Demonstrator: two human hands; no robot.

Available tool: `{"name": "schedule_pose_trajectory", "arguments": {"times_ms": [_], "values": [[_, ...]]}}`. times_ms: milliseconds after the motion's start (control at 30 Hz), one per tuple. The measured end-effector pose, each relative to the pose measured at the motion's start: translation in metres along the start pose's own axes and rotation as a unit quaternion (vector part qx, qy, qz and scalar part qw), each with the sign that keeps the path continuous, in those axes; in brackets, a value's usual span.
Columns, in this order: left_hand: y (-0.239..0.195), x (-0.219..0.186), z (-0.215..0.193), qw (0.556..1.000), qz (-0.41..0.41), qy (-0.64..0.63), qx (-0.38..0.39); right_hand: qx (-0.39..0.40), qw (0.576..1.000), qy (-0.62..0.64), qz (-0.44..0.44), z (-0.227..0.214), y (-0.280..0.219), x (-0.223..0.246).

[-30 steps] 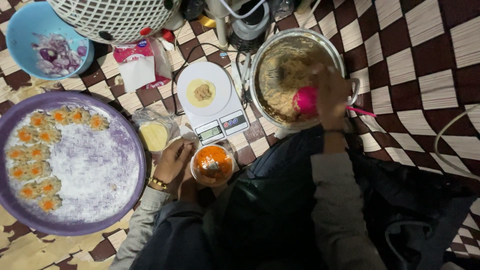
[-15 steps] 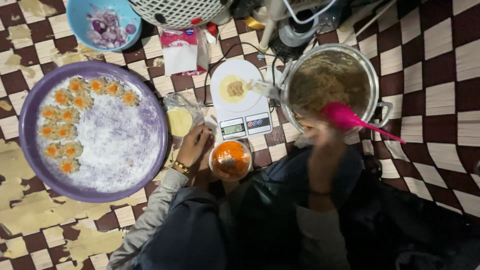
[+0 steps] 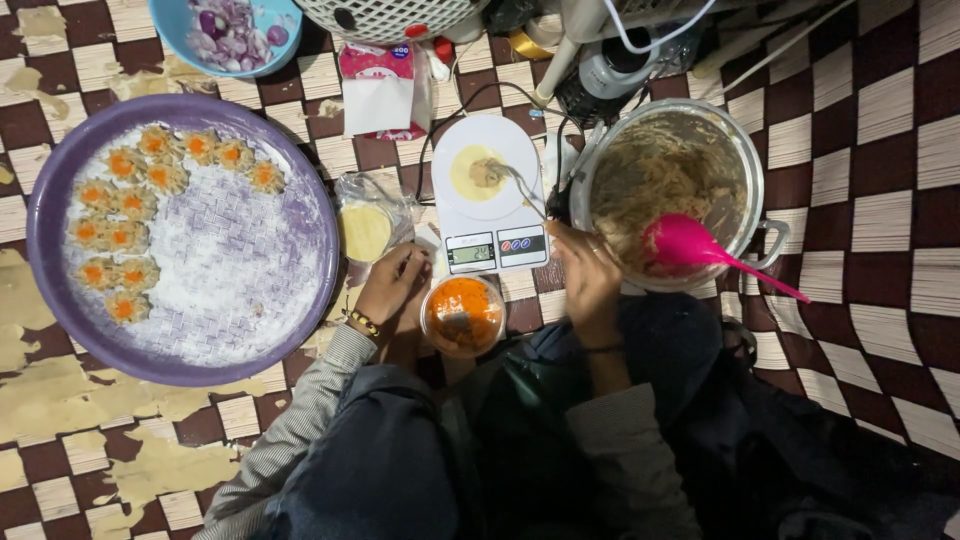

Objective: The person prepares dim sum by placing a circular dough wrapper on a digital scale, adding a portion of meat filling with a spoon, and then folding the edges of the dough to enclose the filling.

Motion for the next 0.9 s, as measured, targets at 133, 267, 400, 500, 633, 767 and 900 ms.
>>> {"name": "schedule_pose_trajectory", "arguments": {"times_ms": [133,267,400,500,633,767,900], "values": [[0.001,-0.004,-0.003,1.0,0.005,-0.008,-0.002,0.01,0.996,-0.072,-0.053,-0.003,-0.001,0.0],[0.0,-0.003,-0.004,1.0,0.011,-0.003,0.005,0.017,0.995,-0.081,-0.052,-0.005,-0.003,-0.002],[-0.002,-0.007,-0.002,1.0,-0.002,-0.011,-0.004,0.013,0.995,-0.085,-0.058,-0.018,-0.021,-0.021],[-0.004,-0.003,0.003,0.999,0.0,-0.035,-0.02,-0.054,0.947,-0.27,-0.166,-0.047,-0.038,0.005],[-0.008,0.0,0.014,0.999,-0.033,-0.033,0.01,-0.158,0.983,-0.097,-0.013,-0.117,-0.05,0.004],[-0.008,0.002,0.015,0.996,-0.075,0.025,0.03,-0.188,0.976,-0.109,0.033,-0.145,-0.037,0.014],[-0.006,0.009,0.016,0.995,-0.089,0.028,0.036,-0.058,0.899,-0.434,-0.033,-0.129,-0.08,-0.071]]}}
Point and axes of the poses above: each hand's wrist, its own y-axis towards the middle knuckle, its own z-axis out of the palm, x = y × z, the point moved 7 cm from there along y, towards the middle knuckle, and after that the axes turned 5 degrees about y, right-handed, at the moved point
